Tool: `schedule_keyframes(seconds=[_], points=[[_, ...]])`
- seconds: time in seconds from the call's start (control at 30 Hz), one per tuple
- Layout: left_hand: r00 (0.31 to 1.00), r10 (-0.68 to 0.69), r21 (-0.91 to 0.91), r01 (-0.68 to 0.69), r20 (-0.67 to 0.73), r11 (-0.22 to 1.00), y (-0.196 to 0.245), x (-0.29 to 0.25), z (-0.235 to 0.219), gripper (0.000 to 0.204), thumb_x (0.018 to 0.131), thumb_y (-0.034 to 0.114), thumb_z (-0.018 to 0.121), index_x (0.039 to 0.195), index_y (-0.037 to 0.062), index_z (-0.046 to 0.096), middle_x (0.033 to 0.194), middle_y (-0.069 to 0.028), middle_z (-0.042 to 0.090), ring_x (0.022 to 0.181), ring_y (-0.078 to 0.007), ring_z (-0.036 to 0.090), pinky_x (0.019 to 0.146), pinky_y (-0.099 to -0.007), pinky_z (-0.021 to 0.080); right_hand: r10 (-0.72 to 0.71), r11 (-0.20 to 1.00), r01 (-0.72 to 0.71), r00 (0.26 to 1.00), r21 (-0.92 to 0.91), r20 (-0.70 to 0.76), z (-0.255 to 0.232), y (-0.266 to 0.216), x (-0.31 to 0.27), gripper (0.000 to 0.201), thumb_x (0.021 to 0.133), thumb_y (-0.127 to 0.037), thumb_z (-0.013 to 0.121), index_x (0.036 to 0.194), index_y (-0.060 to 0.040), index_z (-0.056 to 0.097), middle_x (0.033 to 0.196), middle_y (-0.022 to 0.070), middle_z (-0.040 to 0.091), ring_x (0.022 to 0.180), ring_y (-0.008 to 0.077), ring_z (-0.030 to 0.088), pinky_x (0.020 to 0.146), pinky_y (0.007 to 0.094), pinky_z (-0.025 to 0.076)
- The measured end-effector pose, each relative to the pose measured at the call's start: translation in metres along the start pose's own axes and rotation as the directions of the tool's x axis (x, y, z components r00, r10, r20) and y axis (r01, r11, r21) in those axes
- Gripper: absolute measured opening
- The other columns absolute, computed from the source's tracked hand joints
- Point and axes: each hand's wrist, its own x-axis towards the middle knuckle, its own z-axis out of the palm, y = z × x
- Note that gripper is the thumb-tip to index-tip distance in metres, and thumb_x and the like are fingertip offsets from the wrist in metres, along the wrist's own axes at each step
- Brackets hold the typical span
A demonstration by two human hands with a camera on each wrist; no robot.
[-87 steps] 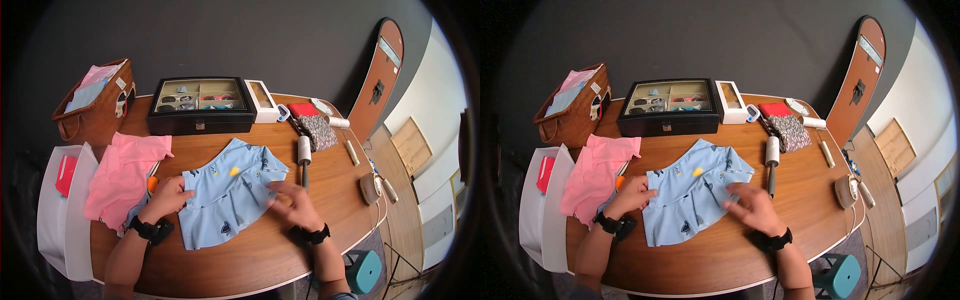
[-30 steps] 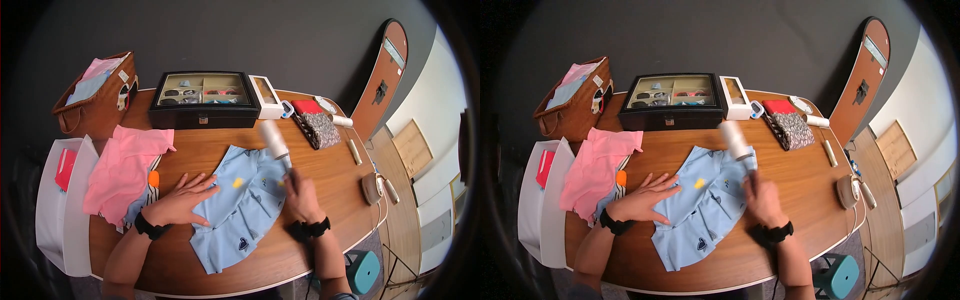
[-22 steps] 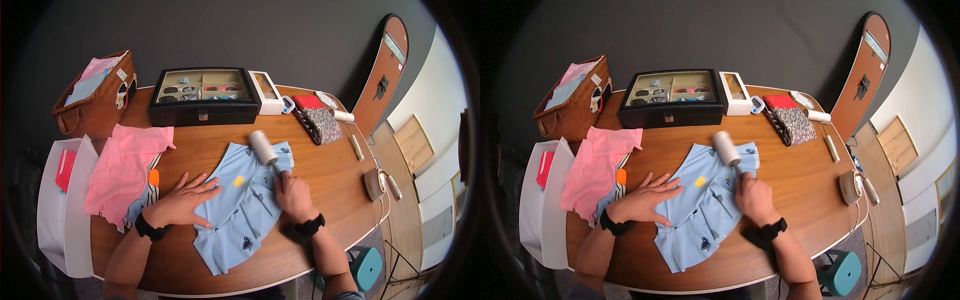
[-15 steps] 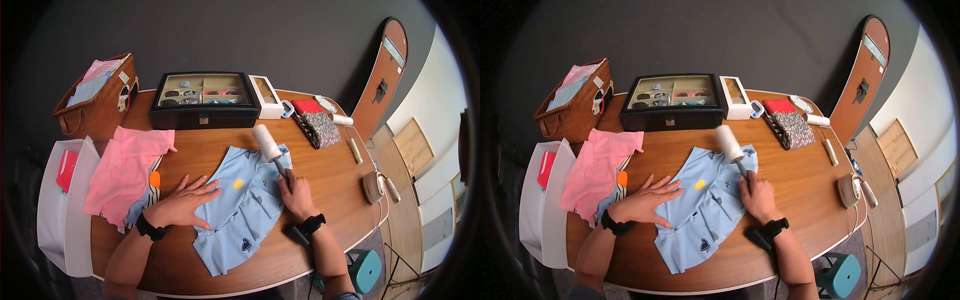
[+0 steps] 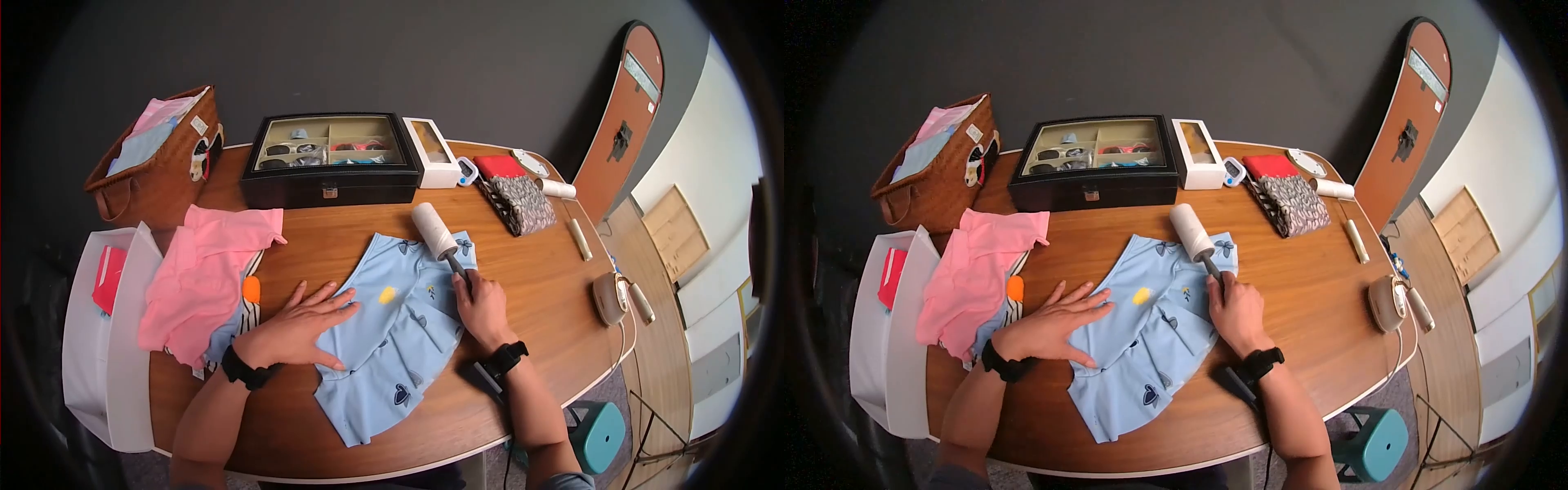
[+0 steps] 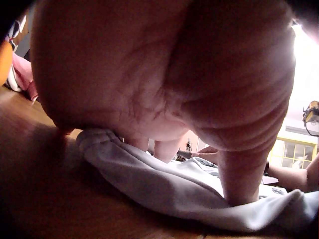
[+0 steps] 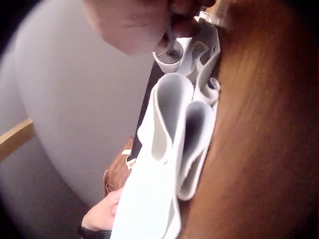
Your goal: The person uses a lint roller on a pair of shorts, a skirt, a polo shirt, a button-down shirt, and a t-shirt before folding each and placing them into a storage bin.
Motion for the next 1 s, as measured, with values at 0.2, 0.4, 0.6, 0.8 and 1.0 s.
schedule_keyframes(seconds=[0.2,0.4,0.6,0.8,1.0], points=[[0.998,-0.051,0.036,0.052,-0.031,0.998,0.003,-0.001,-0.003,0.104,0.071,0.057,0.079,0.151,0.0086,0.034,0.16,-0.0129,0.025,0.149,-0.0354,0.015,0.118,-0.0581,0.009,-0.302,0.94,0.271,0.944,0.209,0.133,-0.023,-0.034,-0.023,0.027,0.096,-0.03,0.058,0.091,-0.0035,0.062,0.06,0.0207,0.058,0.059,0.0419,0.06,0.055,0.0488,0.047],[0.988,-0.126,0.04,0.13,-0.087,0.991,-0.006,-0.004,-0.002,0.105,0.071,0.059,0.078,0.151,0.0068,0.033,0.159,-0.0145,0.026,0.149,-0.0354,0.016,0.119,-0.0557,0.011,-0.224,0.97,0.197,0.95,0.14,0.216,-0.013,-0.015,-0.022,0.03,0.097,-0.032,0.055,0.09,-0.0041,0.062,0.062,0.0221,0.06,0.06,0.0438,0.06,0.058,0.0507,0.049],[0.988,-0.138,0.043,0.141,-0.064,0.989,-0.004,-0.004,-0.004,0.106,0.071,0.059,0.077,0.151,0.0061,0.032,0.16,-0.0147,0.024,0.149,-0.035,0.015,0.118,-0.0557,0.011,0.146,0.948,-0.157,0.987,-0.276,-0.06,-0.002,0.034,0.007,0.034,0.098,-0.033,0.051,0.084,-0.0035,0.062,0.074,0.024,0.066,0.067,0.0455,0.063,0.06,0.0544,0.049],[0.992,-0.107,0.043,0.109,-0.061,0.993,-0.007,-0.001,-0.003,0.107,0.07,0.06,0.078,0.151,0.0065,0.032,0.16,-0.0151,0.023,0.149,-0.0353,0.014,0.118,-0.0572,0.009,-0.014,0.996,0.025,0.991,0.083,-0.131,-0.011,0.009,0.003,0.03,0.097,-0.029,0.055,0.087,-0.0019,0.059,0.06,0.0235,0.059,0.059,0.0448,0.059,0.054,0.052,0.046],[0.998,-0.039,0.032,0.041,-0.042,0.999,-0.006,-0.002,-0.001,0.109,0.068,0.059,0.079,0.151,0.0059,0.032,0.16,-0.0154,0.023,0.15,-0.036,0.013,0.118,-0.0587,0.007,-0.161,0.987,0.159,0.979,0.027,0.122,-0.002,-0.016,-0.004,0.033,0.098,-0.034,0.053,0.089,-0.0028,0.06,0.064,0.0236,0.062,0.062,0.044,0.062,0.057,0.0529,0.049]])
